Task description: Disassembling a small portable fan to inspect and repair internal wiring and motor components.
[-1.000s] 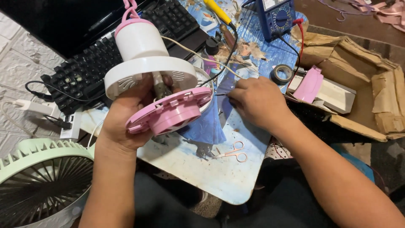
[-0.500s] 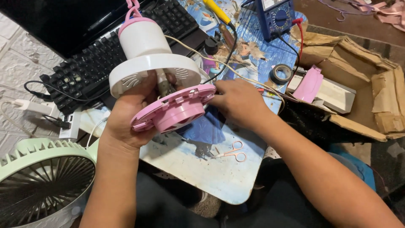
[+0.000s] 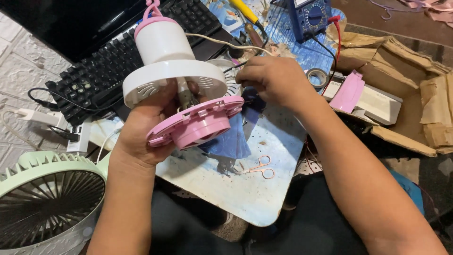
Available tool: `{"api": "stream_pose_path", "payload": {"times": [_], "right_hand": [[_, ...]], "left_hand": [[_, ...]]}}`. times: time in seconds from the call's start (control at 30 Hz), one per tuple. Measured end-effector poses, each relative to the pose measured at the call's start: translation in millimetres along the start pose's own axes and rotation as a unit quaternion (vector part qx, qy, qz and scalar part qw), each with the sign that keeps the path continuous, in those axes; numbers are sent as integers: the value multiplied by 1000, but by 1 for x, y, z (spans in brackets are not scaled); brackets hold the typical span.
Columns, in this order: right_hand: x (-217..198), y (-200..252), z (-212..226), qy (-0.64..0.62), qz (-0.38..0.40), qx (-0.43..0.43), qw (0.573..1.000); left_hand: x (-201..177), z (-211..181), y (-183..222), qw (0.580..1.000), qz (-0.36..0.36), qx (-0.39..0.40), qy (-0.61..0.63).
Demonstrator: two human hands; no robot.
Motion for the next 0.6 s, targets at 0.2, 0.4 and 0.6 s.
{"api": "stream_pose_path", "payload": {"times": [0.2,0.4,0.6], "right_hand": [[19,1,14,-6,-23,-51,998],[23,4,-7,-5,111,82,990],[10,28,2,120,211,90,966]], "left_hand": [[6,-1,1,1000,1,13,-13],[-8,9,-3,999,-9,-25,26],[-4,13,-3,999,-30,-24,-19]]}}
Point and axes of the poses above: each hand's wrist, its own y-axis away from the middle knuckle, its own x-axis out of the palm, z = x × y, the point moved 7 cm from there along -y, towards the middle knuckle, and after that the axes turned 5 degrees about x, right-handed, at the moved point
